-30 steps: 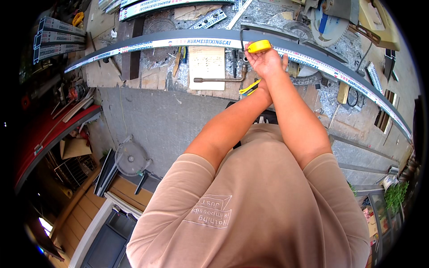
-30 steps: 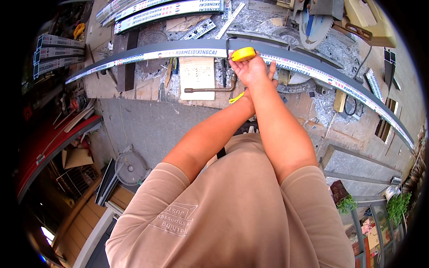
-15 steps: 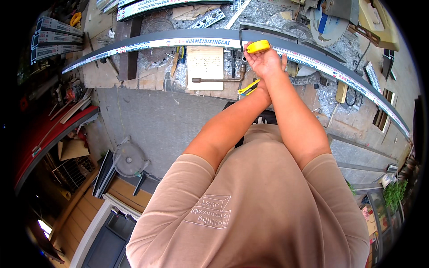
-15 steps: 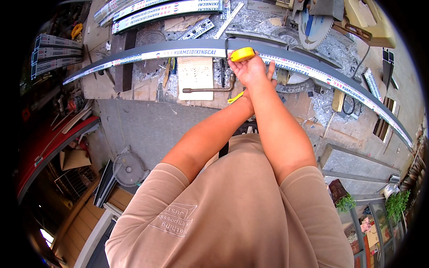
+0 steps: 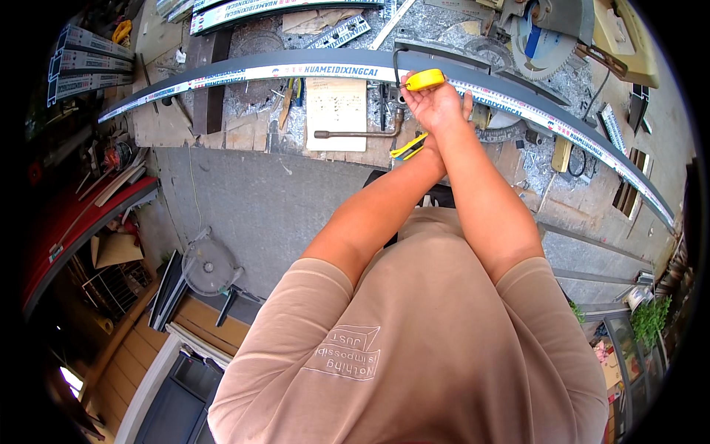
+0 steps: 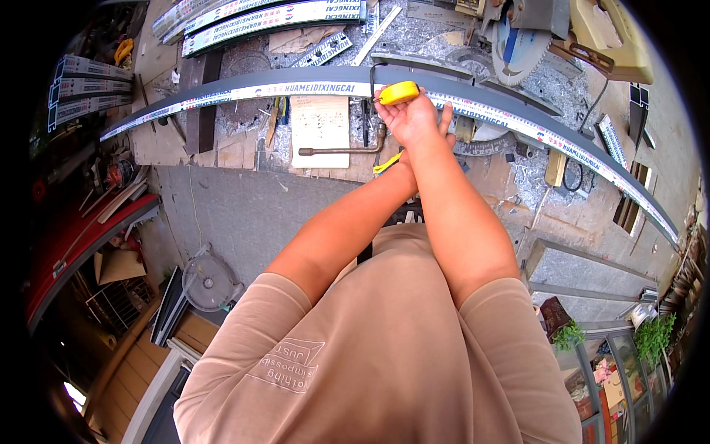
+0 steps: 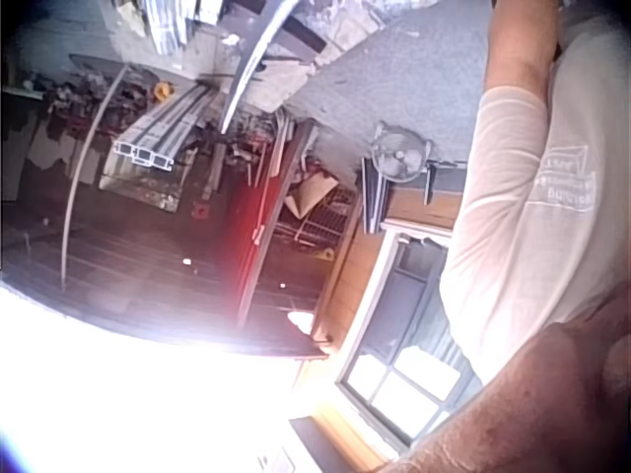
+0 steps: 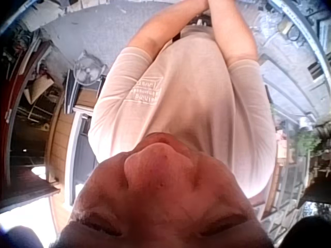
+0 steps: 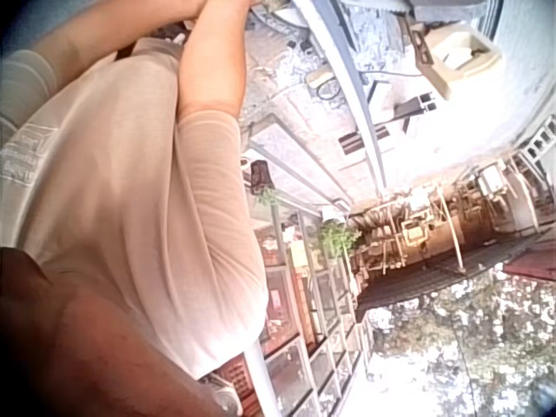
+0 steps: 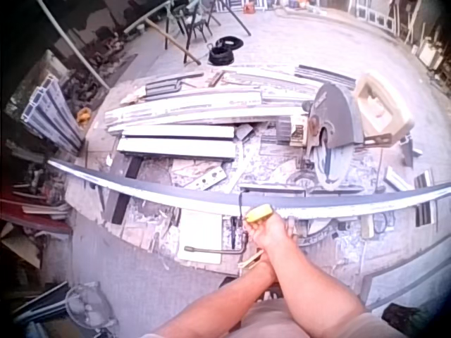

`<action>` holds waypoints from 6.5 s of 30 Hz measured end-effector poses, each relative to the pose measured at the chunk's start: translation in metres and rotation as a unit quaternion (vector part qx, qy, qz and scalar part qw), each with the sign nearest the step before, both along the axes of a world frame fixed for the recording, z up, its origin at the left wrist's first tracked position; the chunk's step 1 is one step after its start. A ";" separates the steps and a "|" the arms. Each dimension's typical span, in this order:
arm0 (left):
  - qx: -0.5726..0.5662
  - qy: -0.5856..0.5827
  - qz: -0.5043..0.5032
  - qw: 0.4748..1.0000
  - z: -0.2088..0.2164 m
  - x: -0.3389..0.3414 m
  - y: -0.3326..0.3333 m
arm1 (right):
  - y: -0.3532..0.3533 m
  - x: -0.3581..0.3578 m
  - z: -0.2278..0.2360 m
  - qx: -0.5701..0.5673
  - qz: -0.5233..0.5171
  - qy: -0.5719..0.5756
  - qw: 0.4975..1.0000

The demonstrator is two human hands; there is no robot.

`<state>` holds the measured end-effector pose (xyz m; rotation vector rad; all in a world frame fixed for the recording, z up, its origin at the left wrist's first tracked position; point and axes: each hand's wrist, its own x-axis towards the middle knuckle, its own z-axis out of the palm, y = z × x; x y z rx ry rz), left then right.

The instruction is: The person handles several metal beams, selects one from a storage area, and uses a measuring tape to measure its length on a workbench.

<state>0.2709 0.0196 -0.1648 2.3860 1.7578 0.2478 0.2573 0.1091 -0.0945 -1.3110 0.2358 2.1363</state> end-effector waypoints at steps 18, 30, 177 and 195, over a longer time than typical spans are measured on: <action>0.066 -0.006 0.026 0.997 -0.004 0.002 -0.001 | -0.002 0.001 0.002 0.006 0.005 0.011 1.000; 0.020 0.002 0.018 1.000 -0.002 0.000 0.001 | -0.003 0.003 -0.003 0.015 0.013 0.021 1.000; 0.061 -0.033 0.015 0.998 -0.002 0.002 0.002 | -0.003 0.005 -0.021 0.002 -0.008 0.045 0.999; 0.012 0.027 0.001 1.000 0.018 -0.011 0.003 | -0.003 -0.007 -0.002 -0.043 -0.043 0.031 0.998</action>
